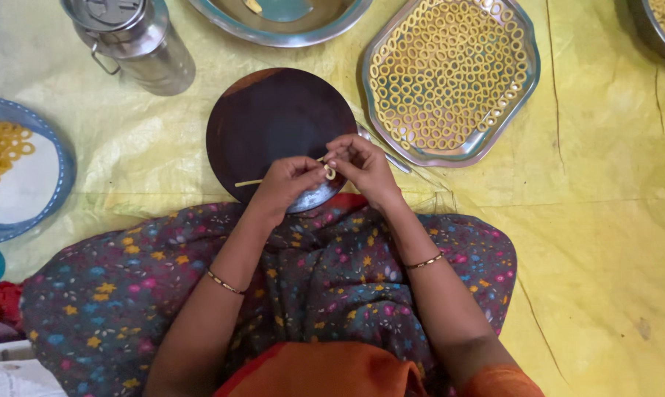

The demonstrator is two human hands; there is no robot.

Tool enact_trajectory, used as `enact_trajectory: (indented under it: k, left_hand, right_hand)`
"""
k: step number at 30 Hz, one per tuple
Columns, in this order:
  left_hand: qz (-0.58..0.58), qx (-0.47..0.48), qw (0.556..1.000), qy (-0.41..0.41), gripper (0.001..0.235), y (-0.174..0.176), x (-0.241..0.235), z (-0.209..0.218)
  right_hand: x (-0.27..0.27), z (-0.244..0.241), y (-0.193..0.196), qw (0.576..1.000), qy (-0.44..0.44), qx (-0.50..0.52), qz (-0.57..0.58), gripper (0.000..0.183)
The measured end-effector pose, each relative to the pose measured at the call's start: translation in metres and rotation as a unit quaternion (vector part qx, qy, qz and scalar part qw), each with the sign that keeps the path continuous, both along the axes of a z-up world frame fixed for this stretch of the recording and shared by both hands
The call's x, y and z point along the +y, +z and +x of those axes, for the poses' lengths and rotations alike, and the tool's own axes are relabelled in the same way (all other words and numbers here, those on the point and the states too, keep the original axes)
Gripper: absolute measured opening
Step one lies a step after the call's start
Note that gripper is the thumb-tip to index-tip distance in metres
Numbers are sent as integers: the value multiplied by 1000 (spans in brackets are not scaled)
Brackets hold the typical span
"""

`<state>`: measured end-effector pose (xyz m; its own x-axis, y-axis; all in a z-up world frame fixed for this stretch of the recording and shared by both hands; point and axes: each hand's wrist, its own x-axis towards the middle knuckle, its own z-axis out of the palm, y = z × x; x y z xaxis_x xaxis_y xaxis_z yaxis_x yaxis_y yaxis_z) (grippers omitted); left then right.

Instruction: The person sits on the floor and rolls small pieces of yellow dough into thin ropes on a dark wooden board. They then shape the ropes into small rings and place them on a metal tray. The process is repeated continuously.

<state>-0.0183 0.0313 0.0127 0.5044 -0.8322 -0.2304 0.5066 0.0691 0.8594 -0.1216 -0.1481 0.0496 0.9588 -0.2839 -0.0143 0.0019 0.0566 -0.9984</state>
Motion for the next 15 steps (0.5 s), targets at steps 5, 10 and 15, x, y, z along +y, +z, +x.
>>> enact_trajectory:
  k: [5, 10, 15]
  left_hand:
    - [-17, 110, 994, 1, 24, 3, 2, -10]
    - [-22, 144, 989, 18, 22, 7, 6, -26]
    - [-29, 143, 989, 17, 18, 7, 9, -39]
  right_hand:
    - [7, -7, 6, 1000, 0, -18, 3, 24]
    - [17, -14, 10, 998, -21, -42, -33, 26]
    - [31, -31, 18, 996, -51, -30, -66, 23]
